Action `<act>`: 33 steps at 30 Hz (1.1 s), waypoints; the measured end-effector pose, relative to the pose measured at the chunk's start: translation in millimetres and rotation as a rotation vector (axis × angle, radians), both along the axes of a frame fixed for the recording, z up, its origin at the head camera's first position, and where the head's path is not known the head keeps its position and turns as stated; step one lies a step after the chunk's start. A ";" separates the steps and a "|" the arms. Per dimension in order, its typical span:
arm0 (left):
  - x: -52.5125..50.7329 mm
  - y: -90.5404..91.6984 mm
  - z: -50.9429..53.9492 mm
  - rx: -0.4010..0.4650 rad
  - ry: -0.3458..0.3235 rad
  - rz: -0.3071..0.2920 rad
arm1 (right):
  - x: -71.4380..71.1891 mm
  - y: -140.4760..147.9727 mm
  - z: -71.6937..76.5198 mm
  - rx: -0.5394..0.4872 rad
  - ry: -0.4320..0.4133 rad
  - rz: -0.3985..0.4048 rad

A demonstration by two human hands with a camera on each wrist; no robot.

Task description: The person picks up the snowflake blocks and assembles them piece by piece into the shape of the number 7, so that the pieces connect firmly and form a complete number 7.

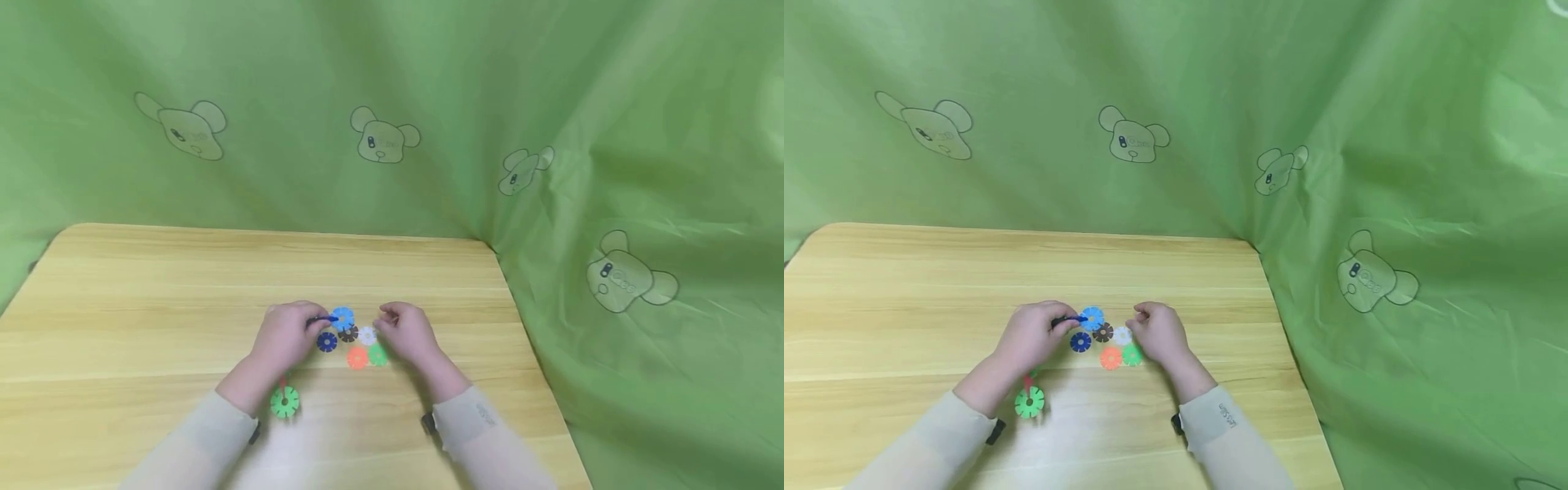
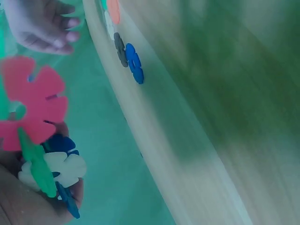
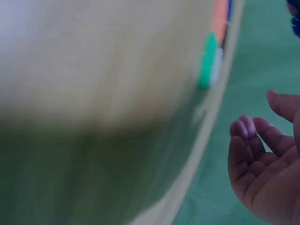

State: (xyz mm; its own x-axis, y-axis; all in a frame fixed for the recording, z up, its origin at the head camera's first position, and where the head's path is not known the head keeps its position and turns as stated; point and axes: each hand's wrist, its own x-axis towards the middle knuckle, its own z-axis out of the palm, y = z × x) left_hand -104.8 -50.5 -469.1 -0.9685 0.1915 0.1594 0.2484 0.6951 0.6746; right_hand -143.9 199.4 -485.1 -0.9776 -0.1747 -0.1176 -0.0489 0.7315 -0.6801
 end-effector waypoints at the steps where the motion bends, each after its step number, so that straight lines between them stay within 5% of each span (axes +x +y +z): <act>1: 0.1 -0.4 -0.4 -0.003 -0.008 0.005 | 0.6 -0.4 -3.0 0.051 -0.001 0.019; 10: 1.1 -1.0 1.2 0.045 -0.100 0.009 | 2.8 -11.7 -13.2 0.311 -0.032 0.146; 18: -0.2 -0.5 -0.3 0.059 -0.093 -0.001 | 2.8 -16.4 -18.3 0.451 0.022 0.195; 24: -0.7 -1.7 -0.6 0.052 -0.088 -0.012 | 2.4 -16.1 -20.0 0.468 0.035 0.187; 33: 0.8 -2.2 -3.1 0.020 -0.101 -0.019 | -1.1 -12.2 -25.7 0.345 -0.016 0.128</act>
State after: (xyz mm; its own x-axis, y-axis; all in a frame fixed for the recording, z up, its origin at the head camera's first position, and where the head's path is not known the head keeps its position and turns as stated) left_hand -103.9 -52.7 -472.2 -0.9759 0.2081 0.0651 0.1918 0.6770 0.7106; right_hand -145.1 187.2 -510.8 -0.9481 -0.2426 -0.2056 -0.1460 0.9064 -0.3963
